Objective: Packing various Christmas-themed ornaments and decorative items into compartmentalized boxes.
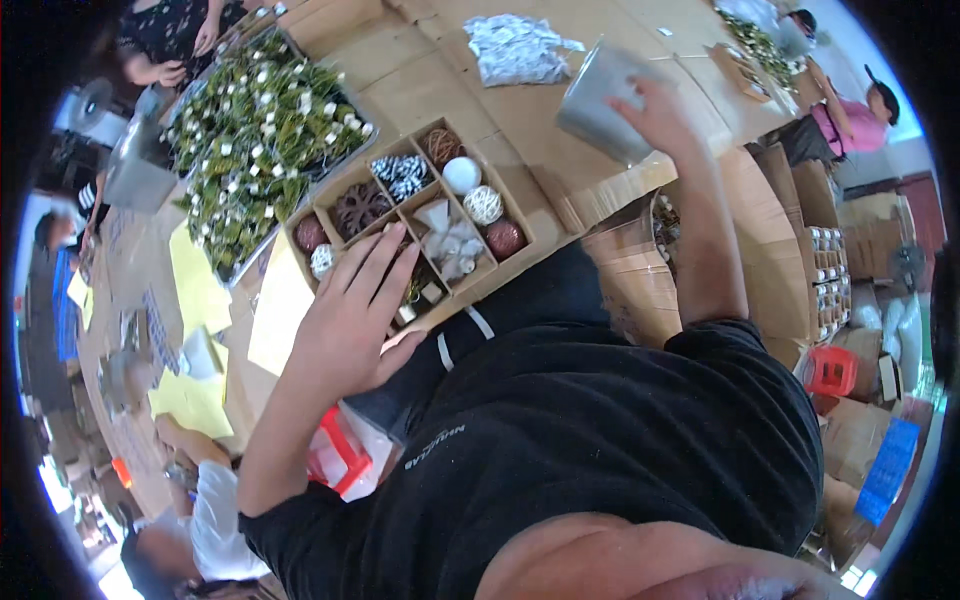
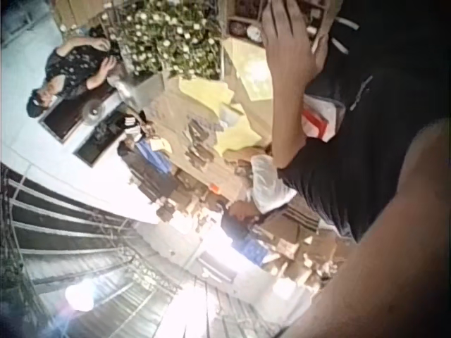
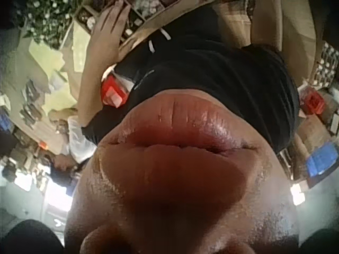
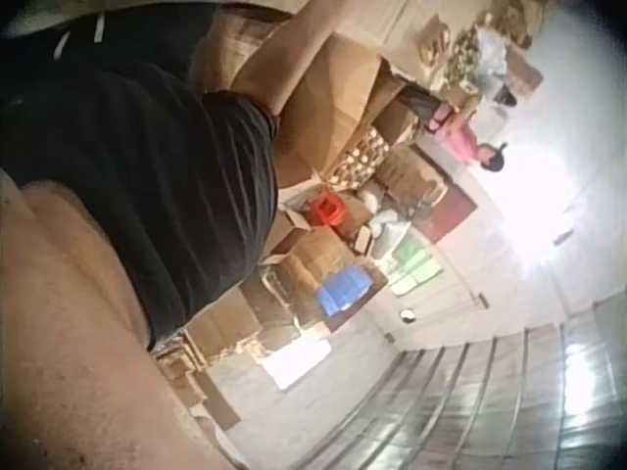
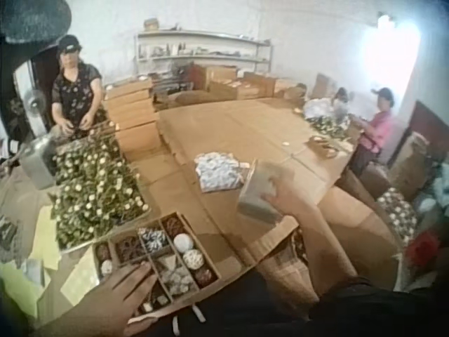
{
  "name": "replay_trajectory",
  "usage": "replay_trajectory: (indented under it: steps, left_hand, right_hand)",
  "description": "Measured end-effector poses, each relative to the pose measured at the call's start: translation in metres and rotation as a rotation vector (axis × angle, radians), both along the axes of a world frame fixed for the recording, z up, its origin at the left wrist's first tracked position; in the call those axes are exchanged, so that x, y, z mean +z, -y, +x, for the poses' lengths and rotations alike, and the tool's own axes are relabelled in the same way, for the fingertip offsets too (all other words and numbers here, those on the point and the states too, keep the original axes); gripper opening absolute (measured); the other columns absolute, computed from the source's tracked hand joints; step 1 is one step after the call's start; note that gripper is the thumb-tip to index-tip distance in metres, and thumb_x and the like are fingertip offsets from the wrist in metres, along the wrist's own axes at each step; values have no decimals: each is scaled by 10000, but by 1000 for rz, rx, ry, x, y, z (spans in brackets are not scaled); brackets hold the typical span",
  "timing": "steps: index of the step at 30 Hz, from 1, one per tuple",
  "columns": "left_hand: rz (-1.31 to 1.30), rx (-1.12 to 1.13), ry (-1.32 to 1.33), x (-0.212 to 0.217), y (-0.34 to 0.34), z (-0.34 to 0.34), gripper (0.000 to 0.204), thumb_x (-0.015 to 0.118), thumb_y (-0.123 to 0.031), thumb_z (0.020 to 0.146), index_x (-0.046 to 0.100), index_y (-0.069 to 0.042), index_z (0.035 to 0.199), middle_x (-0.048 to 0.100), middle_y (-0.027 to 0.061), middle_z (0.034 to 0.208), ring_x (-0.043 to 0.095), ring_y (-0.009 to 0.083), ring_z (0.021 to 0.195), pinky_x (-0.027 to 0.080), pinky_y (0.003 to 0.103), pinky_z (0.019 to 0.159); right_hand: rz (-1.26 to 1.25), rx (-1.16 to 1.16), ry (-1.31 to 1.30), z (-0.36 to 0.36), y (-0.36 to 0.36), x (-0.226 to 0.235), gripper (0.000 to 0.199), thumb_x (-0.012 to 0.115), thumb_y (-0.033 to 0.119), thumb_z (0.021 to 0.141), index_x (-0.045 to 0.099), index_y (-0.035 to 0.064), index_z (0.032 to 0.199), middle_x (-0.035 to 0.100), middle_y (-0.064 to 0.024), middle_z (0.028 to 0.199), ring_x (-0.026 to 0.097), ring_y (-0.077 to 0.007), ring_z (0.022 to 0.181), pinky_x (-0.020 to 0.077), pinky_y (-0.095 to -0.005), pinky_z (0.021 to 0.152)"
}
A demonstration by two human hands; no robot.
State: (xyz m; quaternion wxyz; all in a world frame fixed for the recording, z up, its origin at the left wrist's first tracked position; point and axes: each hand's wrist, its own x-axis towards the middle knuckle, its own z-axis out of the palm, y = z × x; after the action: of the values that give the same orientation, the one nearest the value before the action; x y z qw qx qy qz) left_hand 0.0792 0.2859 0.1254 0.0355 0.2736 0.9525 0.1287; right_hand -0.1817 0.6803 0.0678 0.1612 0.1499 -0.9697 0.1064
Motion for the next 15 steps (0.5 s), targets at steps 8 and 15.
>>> replay_trajectory:
  steps: [8, 15]
  left_hand:
    - [-28, 73, -32, -1, -2, -5, 946, 764, -367, 760, 321, -8, 1514, 229, 250, 1591, 199, 413, 1490, 222, 523, 1192]
    - [-36, 69, 68, 6, -5, -10, 1053, 753, -435, 719, 252, -28, 1551, 179, 227, 1622, 151, 390, 1513, 142, 519, 1214]
  right_hand:
    - [-211, 124, 223, -9, -22, -53, 284, 639, 313, 916, 752, 66, 999, 703, -218, 914, 685, -396, 870, 539, -450, 813]
    - [-176, 61, 340, -18, -18, -47, 222, 684, 244, 856, 760, 70, 970, 715, -191, 891, 696, -359, 838, 546, -435, 776]
